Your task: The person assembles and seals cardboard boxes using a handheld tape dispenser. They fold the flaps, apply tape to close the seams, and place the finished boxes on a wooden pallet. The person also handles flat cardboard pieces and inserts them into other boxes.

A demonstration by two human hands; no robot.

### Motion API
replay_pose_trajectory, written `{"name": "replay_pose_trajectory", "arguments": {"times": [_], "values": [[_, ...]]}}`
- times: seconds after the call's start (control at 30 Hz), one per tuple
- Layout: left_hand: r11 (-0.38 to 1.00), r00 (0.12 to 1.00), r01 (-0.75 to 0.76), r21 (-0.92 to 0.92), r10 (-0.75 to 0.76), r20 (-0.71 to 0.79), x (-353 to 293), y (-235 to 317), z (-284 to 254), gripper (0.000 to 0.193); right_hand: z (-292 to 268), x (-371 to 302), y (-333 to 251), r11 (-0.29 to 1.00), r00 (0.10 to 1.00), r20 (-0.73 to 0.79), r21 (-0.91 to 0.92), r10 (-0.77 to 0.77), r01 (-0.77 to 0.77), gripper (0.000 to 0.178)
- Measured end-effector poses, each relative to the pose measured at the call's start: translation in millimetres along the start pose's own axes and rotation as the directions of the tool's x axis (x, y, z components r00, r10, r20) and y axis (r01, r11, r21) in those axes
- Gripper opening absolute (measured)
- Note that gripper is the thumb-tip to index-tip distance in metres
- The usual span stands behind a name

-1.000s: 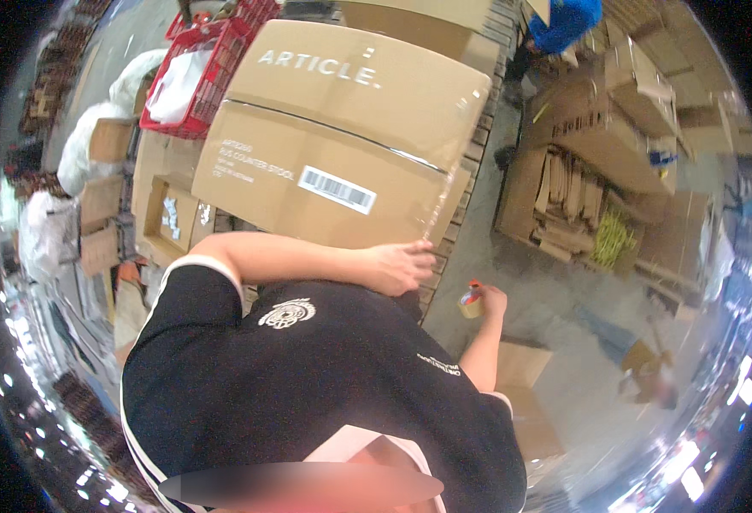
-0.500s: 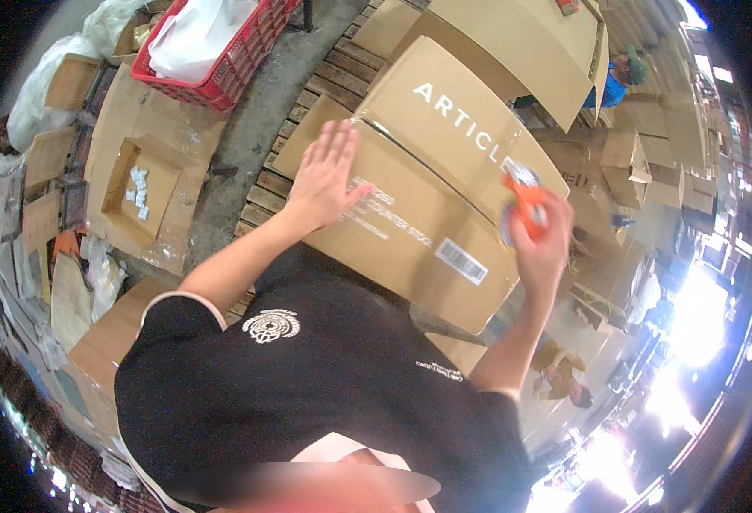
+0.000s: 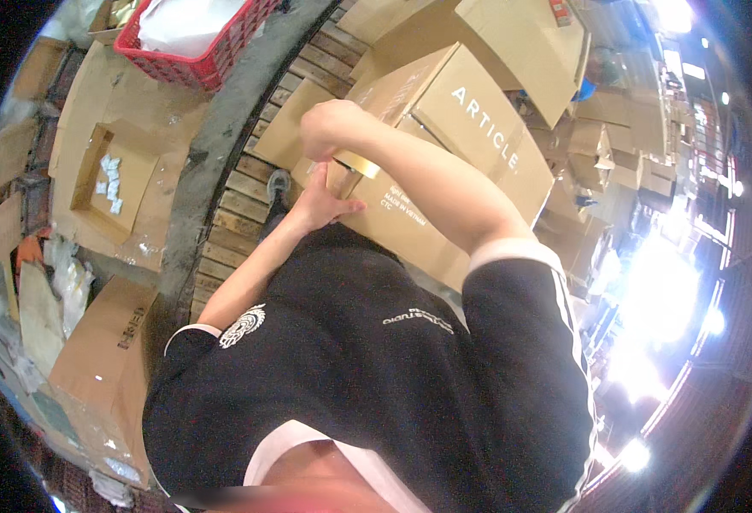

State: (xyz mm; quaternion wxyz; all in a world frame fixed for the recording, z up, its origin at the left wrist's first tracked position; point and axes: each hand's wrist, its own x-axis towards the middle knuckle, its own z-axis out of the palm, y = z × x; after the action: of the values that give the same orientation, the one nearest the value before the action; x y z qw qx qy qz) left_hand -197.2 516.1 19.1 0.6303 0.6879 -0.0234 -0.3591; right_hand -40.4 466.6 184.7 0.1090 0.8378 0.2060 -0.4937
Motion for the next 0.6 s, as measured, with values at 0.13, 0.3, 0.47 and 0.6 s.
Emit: {"name": "replay_pose_trajectory", "arguments": {"times": [0.13, 0.3, 0.47, 0.6], "values": [[0.913, 0.985, -0.167, 0.373, 0.17, 0.025, 2.4, 27.3, -12.4, 0.127, 6.4, -85.2, 63.7, 1.0, 1.0, 0.009, 0.018, 0.021, -0.021, 0.019], [0.259, 0.815, -0.573, 0.778, 0.278, 0.508, 2.8, 56.7, 9.8, 0.067, 47.1, -92.9, 45.2, 0.992, 0.996, 0.044, -0.1, -0.074, 0.078, 0.02], [0.081, 0.64, -0.725, 0.684, 0.446, 0.626, -1.0, 68.1, 45.3, 0.058, 53.5, -86.7, 89.1, 0.962, 0.952, 0.302, -0.239, -0.052, 0.129, 0.025], [0.507, 0.76, -0.649, 0.567, 0.454, 0.464, 40.1, 79.6, 34.0, 0.068, -41.9, -131.8, 132.4, 0.998, 0.945, -0.327, -0.061, -0.009, -0.012, 0.015]]}}
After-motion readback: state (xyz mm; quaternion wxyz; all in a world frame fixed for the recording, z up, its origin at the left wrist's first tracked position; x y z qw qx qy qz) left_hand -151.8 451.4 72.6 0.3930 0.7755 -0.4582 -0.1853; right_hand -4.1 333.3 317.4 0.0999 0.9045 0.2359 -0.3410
